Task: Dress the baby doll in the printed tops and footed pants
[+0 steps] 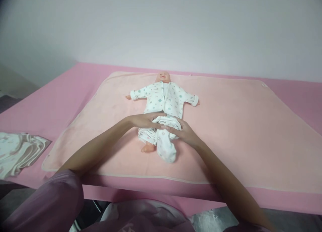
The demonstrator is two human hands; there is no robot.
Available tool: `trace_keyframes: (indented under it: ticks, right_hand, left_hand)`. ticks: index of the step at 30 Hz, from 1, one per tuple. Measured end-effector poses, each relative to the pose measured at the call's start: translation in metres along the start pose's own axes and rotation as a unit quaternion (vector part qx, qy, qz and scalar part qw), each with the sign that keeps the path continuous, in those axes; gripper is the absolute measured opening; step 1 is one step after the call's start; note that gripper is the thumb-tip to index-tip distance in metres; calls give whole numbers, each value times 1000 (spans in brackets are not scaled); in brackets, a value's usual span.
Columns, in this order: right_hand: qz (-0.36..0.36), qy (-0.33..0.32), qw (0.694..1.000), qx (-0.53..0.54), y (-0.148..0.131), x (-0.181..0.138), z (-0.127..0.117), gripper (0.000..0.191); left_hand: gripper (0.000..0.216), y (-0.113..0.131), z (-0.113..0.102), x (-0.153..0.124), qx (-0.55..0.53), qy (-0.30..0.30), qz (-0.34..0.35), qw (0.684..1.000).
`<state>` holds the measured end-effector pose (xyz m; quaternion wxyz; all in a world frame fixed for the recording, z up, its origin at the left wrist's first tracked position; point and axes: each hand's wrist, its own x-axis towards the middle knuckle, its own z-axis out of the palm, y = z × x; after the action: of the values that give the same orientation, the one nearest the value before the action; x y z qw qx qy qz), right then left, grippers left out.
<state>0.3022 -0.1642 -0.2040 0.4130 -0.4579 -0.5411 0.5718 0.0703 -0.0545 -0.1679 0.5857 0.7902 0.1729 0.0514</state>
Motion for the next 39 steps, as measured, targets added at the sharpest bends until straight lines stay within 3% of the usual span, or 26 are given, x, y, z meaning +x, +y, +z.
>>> trace_keyframes:
  ticks: [4, 8, 10, 14, 16, 18, 22, 24, 26, 31, 33, 37, 39]
  right_hand:
    - [22, -137, 990, 35, -3, -2, -15, 60]
    - [79, -261, 962, 4, 0, -3, -27, 58]
    - [74, -246, 966, 1, 1, -4, -28, 52]
    - [21, -73, 996, 46, 2, -4, -22, 56]
    - [17, -21, 998, 63, 4, -3, -19, 61]
    - [35, -53, 997, 50, 6, -2, -18, 61]
    - [44, -244, 968, -39, 6, -3, -22, 51]
    - [31, -294, 953, -68, 7, -5, -24, 47]
    - [14, -267, 962, -61, 9, -7, -24, 45]
    - [-5, -42, 999, 9, 17, -6, -20, 56]
    - [30, -67, 997, -4, 14, -6, -17, 60]
    - [40, -215, 974, -62, 1, -9, -16, 64]
    - [28, -228, 971, -65, -1, -11, -17, 69]
  left_hand:
    - [42, -16, -7, 0, -103, 12, 4, 995]
    - [43, -19, -9, 1, -152, -39, -19, 987]
    - [42, -15, -9, 0, -135, -71, -31, 988]
    - [42, -11, -8, -2, -66, -80, -62, 993]
    - [46, -14, -8, -3, -67, -61, -67, 994]
    - [55, -19, -8, -3, -95, -50, -57, 993]
    - [60, -27, -10, -3, -136, -35, -50, 989]
    - [57, -26, -11, -3, -133, -41, -63, 988]
    - [52, -24, -12, -3, -117, -57, -74, 989]
    - [48, -17, -11, -4, -33, -90, -87, 992]
    - [50, -14, -8, -4, -33, -72, -71, 994]
    - [56, -9, -4, -3, -47, -21, -33, 998]
    - [53, -10, -4, -3, -28, -30, -37, 998]
